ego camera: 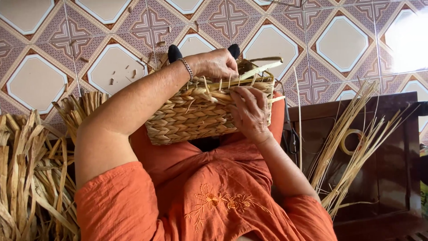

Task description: The recorder is weaving a basket using strands of dried straw or bamboo.

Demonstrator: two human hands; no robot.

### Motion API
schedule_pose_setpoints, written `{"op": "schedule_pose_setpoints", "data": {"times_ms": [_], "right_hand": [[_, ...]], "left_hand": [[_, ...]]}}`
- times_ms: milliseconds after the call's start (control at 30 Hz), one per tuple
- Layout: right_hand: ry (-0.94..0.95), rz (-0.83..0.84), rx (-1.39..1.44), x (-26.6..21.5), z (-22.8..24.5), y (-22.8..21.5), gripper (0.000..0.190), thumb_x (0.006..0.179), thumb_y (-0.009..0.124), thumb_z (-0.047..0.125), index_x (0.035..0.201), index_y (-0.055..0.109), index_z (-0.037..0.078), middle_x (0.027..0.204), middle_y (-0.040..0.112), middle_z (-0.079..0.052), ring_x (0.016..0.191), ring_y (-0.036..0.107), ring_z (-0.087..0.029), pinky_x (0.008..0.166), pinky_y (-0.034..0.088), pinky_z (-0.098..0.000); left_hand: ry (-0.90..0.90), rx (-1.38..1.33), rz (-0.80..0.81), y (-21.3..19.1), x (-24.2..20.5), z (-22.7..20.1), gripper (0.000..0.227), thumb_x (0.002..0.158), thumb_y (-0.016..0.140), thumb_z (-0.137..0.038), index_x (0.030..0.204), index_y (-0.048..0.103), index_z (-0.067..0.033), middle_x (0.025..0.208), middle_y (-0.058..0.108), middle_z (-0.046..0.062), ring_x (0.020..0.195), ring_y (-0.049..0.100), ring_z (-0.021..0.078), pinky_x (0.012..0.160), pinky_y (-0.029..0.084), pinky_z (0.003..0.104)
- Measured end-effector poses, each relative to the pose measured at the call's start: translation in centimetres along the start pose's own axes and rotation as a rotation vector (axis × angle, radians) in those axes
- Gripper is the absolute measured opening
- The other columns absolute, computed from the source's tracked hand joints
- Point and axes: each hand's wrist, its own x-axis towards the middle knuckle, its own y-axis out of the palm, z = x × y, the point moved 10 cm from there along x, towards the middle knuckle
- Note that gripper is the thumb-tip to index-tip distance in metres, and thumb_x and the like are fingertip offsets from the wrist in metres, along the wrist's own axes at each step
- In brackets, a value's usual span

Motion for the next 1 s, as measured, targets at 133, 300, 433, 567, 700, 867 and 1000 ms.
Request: {"op": "schedule_pose_setpoints", "data": {"times_ms": [133,300,433,567,700,867,1000], "right_hand": [[-0.048,-0.049,0.017,0.0,0.6,-0.3,0.037,0.087,0.077,0.005,0.123,0.068,0.001,0.128,0.061,-0.010,0.115,0.058,-0.032,0.097,0.047,-0.0453],[-0.078,-0.122,-0.054,-0.5,0.7,-0.4,0.034,0.085,0.081,0.007,0.118,0.072,0.002,0.123,0.063,-0.007,0.113,0.060,-0.029,0.095,0.049,-0.0438],[-0.078,-0.141,-0.065,-1.0,0.6,-0.1,0.031,0.086,0.083,0.009,0.115,0.072,0.003,0.120,0.064,-0.006,0.115,0.061,-0.027,0.096,0.050,-0.0426],[-0.075,-0.158,-0.039,-1.1,0.3,0.1,0.028,0.086,0.083,0.012,0.111,0.072,0.005,0.119,0.065,-0.006,0.116,0.062,-0.027,0.097,0.053,-0.0414],[-0.031,-0.137,-0.039,-1.4,-0.6,0.5,0.024,0.087,0.080,0.011,0.109,0.071,0.005,0.123,0.068,-0.009,0.116,0.064,-0.028,0.095,0.056,-0.0403],[0.145,-0.100,0.135,-1.7,-4.0,1.8,0.023,0.099,0.071,0.019,0.118,0.062,0.011,0.114,0.074,-0.006,0.103,0.069,-0.022,0.089,0.058,-0.0359],[0.190,-0.117,0.083,-0.7,-4.3,0.9,0.037,0.106,0.065,0.022,0.137,0.049,0.008,0.109,0.074,-0.009,0.100,0.069,-0.022,0.082,0.058,-0.0379]], "left_hand": [[-0.006,0.121,0.075,1.5,-0.7,-1.0,0.028,0.097,0.068,-0.028,0.097,0.081,-0.0027,0.084,0.072,0.012,0.073,0.059,0.0157,0.069,0.050,0.036],[-0.017,0.134,0.031,1.4,-0.7,-2.4,0.033,0.079,0.076,-0.011,0.109,0.073,0.0007,0.090,0.074,0.006,0.079,0.070,0.0137,0.073,0.056,0.031],[-0.056,0.001,0.068,2.6,-0.2,-1.1,0.056,0.065,0.083,-0.004,0.117,0.063,0.0015,0.094,0.072,0.008,0.081,0.070,0.0159,0.073,0.058,0.031],[-0.157,-0.070,0.008,3.3,-0.3,0.6,0.055,0.065,0.078,-0.001,0.116,0.057,-0.0018,0.095,0.070,0.012,0.079,0.069,0.0195,0.066,0.058,0.034],[-0.047,0.185,-0.131,0.8,-1.8,-2.7,0.044,0.066,0.082,-0.006,0.105,0.061,-0.0070,0.084,0.069,0.006,0.071,0.066,0.0168,0.058,0.055,0.031],[0.345,0.529,-0.454,-0.3,-3.3,-3.6,0.006,0.075,0.073,-0.002,0.073,0.069,-0.0062,0.069,0.067,0.005,0.060,0.064,0.0133,0.058,0.057,0.029],[0.417,0.477,-0.721,-1.8,-7.3,-3.8,0.015,0.087,0.072,0.002,0.074,0.068,-0.0048,0.068,0.068,0.007,0.059,0.062,0.0175,0.055,0.056,0.032]]}}
